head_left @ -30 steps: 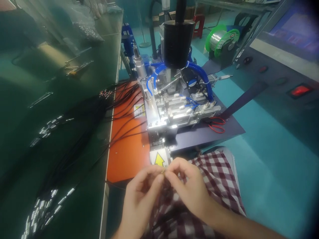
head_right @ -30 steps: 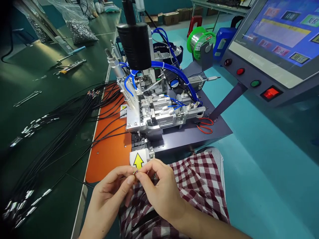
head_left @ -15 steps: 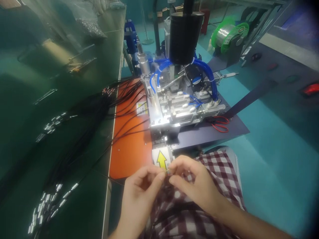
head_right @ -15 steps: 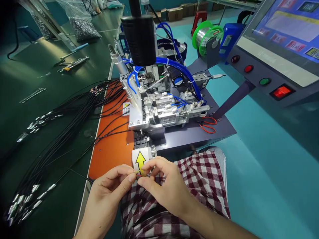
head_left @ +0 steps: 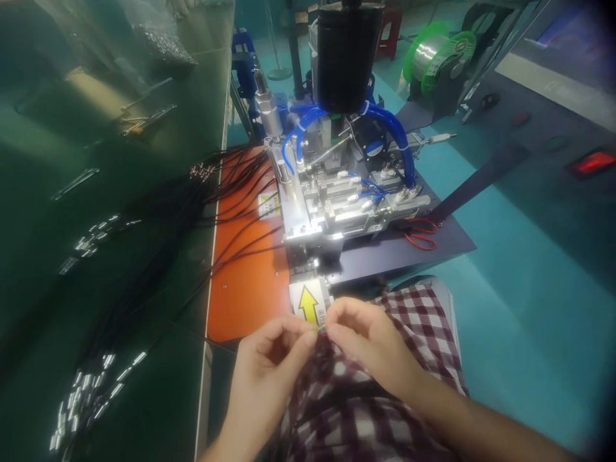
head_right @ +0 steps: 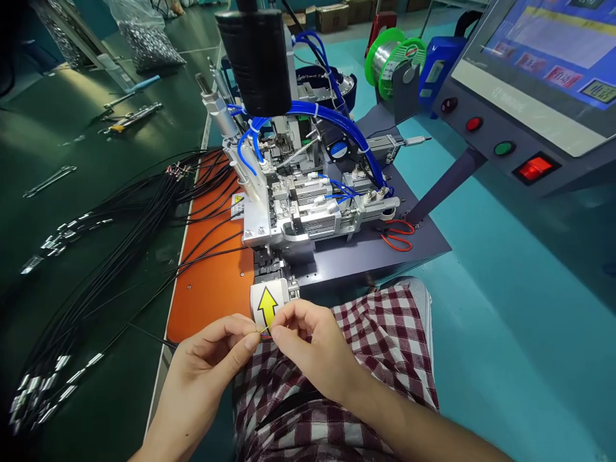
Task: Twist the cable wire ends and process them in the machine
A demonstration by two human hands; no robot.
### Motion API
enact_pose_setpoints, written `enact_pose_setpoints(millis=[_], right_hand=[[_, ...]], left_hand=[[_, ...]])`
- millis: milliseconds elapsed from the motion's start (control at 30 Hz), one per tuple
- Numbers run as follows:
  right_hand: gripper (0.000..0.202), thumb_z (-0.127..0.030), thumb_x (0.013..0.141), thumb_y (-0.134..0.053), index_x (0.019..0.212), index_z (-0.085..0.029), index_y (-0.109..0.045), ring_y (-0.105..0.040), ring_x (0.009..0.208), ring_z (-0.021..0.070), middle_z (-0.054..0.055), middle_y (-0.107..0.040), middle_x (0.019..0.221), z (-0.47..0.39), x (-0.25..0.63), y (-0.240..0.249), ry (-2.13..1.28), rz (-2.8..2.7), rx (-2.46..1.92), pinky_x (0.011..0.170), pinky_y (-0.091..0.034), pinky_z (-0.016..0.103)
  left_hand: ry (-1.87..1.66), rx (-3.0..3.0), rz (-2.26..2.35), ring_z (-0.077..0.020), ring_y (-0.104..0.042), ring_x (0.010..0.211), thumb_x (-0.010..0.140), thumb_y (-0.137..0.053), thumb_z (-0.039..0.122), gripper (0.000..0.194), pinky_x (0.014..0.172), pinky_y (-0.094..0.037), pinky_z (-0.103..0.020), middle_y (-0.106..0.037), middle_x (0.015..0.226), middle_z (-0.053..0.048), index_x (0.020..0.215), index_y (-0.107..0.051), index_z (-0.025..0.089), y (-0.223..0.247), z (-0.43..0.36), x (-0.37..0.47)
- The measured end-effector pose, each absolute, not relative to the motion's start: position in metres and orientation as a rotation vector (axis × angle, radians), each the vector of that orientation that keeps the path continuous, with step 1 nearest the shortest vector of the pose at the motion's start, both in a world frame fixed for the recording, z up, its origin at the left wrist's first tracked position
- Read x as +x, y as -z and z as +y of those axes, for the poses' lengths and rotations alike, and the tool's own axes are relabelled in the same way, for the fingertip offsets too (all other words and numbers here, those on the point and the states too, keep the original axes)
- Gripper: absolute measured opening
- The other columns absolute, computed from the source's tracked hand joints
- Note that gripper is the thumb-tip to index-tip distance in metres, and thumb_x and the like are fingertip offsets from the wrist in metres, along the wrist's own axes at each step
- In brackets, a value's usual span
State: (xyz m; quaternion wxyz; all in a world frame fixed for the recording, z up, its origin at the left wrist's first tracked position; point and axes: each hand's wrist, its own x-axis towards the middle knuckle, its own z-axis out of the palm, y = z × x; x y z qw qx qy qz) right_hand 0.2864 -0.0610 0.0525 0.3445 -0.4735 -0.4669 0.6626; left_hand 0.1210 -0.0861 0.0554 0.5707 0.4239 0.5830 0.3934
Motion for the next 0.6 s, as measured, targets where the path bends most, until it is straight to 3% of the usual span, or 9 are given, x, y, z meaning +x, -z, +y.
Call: enact_pose_setpoints(millis=[233,433,600], right_hand=[[0.005,-0.016,0.077,-0.061,0.072,-0.017,-0.060,-0.045,0.056,0.0094,-0.005,-0.050,0.059,-0.065,0.285,-0.050,-1.529,-1.343,-1.284,0.053,-0.036,0.022],[0.009,-0.016,0.081,-0.057,0.073,-0.018,-0.057,-0.041,0.050,0.0084,-0.007,-0.046,0.057,-0.057,0.286,-0.048,-1.797,-1.278,-1.163,0.049,-0.035,0.022],[0.013,-0.007,0.081,-0.057,0.075,-0.017,-0.060,-0.051,0.069,0.0112,-0.001,-0.057,0.075,-0.043,0.298,-0.044,-1.595,-1.713,-0.918,0.065,-0.042,0.023]], left_hand=[[-0.904,1.030,1.350,-0.0119,-0.054,0.069,0.080,-0.068,0.033,0.014,0.064,-0.043,-0.020,-0.062,0.073,0.000,0.077,-0.067,0.019,-0.053,-0.088,0.123],[-0.853,1.030,1.353,-0.0106,-0.049,0.064,0.078,-0.069,0.034,0.017,0.060,-0.041,-0.019,-0.058,0.068,0.001,0.073,-0.067,0.018,-0.057,-0.083,0.118],[-0.589,0.907,1.192,-0.0067,-0.040,0.054,0.074,-0.073,0.035,0.020,0.051,-0.033,-0.017,-0.053,0.060,0.003,0.071,-0.067,0.017,-0.060,-0.074,0.106]])
